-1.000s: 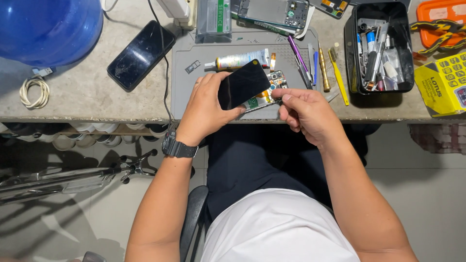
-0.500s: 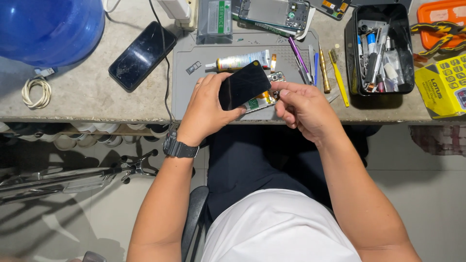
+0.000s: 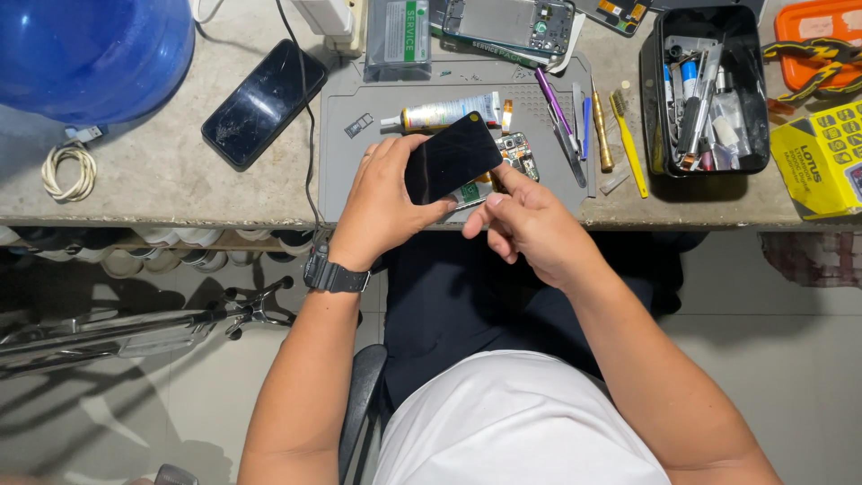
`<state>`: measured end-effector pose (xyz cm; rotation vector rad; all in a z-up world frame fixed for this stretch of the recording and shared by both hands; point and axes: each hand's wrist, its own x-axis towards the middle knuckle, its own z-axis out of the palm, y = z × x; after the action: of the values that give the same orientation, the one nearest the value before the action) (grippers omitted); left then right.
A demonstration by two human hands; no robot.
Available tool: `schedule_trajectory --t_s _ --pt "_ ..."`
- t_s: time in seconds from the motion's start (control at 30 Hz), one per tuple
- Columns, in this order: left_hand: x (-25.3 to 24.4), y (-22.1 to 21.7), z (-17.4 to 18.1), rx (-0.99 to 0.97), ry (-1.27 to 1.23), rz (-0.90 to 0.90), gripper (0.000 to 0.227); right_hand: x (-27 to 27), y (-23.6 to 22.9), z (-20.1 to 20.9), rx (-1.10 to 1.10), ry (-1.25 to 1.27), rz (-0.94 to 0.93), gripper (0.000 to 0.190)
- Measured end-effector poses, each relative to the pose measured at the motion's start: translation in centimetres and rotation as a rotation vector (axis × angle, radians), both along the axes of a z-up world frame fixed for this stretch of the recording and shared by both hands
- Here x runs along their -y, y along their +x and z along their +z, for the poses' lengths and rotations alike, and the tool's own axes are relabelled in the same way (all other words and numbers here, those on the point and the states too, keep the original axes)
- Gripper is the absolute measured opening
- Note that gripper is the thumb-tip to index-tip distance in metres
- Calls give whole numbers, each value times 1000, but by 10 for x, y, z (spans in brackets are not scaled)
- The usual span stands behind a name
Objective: Disassembling a smartphone to inspect and replace internal components like the battery and screen.
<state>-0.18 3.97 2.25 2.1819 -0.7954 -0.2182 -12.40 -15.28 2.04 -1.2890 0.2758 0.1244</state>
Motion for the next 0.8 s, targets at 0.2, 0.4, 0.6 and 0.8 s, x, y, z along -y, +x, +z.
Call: schedule_trajectory --t_s 0.2,0.4,0.6,0.8 --pt "-1 1 -1 0 -6 4 81 -5 0 -10 -14 92 -110 66" --pt "-1 0 0 -7 -9 7 82 6 2 -29 -21 169 -156 59" --pt "-1 1 -1 -3 -1 7 82 24 -6 -37 182 -557 -258 27" --pt "-1 2 2 6 8 -8 82 93 -2 -18 410 -1190 -337 17"
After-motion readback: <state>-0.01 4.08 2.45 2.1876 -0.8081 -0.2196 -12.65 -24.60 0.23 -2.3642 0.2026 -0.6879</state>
